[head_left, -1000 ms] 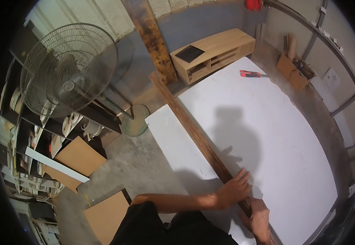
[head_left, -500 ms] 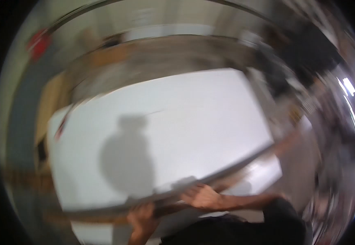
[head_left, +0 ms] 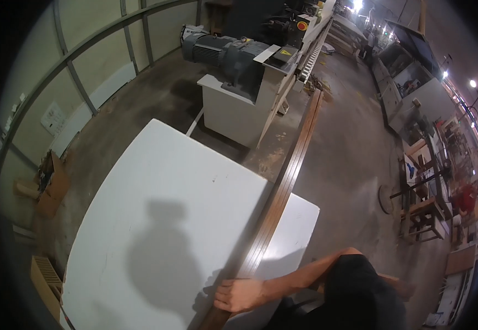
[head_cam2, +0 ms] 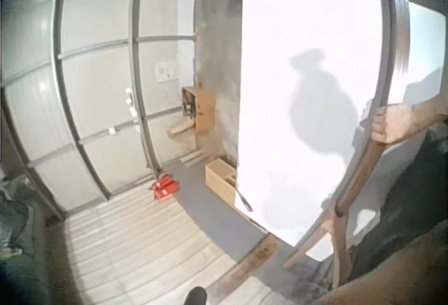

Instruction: The person processes wooden boards and strips using an edge banding machine, guiding the pieces by hand and stacking the finished boards on the floor.

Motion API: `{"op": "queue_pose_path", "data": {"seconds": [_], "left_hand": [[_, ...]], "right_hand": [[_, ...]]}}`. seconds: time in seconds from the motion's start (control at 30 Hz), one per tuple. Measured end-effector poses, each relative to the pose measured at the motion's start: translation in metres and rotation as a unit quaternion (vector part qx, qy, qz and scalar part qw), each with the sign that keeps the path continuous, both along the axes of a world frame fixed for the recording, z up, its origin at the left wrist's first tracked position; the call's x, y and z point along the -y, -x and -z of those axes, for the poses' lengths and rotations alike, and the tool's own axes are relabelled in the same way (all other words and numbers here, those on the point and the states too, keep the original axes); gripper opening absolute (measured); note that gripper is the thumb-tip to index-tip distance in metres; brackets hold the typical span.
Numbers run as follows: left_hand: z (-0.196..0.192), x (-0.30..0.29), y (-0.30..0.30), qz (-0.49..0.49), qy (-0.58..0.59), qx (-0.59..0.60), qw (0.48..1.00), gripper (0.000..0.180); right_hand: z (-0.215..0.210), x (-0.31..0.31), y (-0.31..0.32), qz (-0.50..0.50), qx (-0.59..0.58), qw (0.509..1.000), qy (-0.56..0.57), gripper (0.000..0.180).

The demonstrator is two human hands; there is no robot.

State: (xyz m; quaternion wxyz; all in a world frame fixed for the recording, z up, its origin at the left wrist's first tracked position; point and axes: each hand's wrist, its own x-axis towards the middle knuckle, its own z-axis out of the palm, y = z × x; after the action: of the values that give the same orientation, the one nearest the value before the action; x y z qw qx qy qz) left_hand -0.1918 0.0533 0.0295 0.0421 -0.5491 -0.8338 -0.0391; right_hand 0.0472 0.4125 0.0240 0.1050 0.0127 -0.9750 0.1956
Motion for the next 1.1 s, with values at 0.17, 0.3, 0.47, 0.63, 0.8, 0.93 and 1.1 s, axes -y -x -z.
{"op": "queue_pose_path", "data": {"seconds": [0.17,0.3,0.47,0.63,0.8,0.93,1.1], "left_hand": [[-0.005,0.002,0.000,-0.006,0.052,-0.027,0.998,0.050],[0.005,0.012,0.008,-0.009,0.054,-0.006,0.998,0.055],[0.024,0.008,0.008,-0.008,-0.069,0.133,0.989,0.026],[-0.001,0.030,0.005,0.054,-0.122,0.260,0.956,0.068],[-0.061,0.217,0.106,-0.072,-0.286,0.162,0.942,0.096],[-0.074,0.444,0.175,-0.332,-0.393,0.129,0.848,0.112],[-0.008,0.556,0.243,-0.390,-0.341,0.311,0.797,0.121]], "right_hand": [[-0.009,-0.003,0.002,0.002,0.026,1.000,-0.012,0.033],[-0.014,0.013,0.006,0.017,0.050,0.998,0.020,0.045],[0.010,0.109,0.048,-0.022,-0.048,0.999,-0.014,0.053],[0.005,0.141,0.083,-0.008,0.026,0.998,-0.064,0.051],[-0.015,0.149,0.106,0.039,0.060,0.990,-0.118,0.060],[-0.021,0.157,0.118,0.027,0.115,0.980,-0.161,0.058],[-0.022,0.161,0.112,0.074,0.118,0.973,-0.183,0.055]]}}
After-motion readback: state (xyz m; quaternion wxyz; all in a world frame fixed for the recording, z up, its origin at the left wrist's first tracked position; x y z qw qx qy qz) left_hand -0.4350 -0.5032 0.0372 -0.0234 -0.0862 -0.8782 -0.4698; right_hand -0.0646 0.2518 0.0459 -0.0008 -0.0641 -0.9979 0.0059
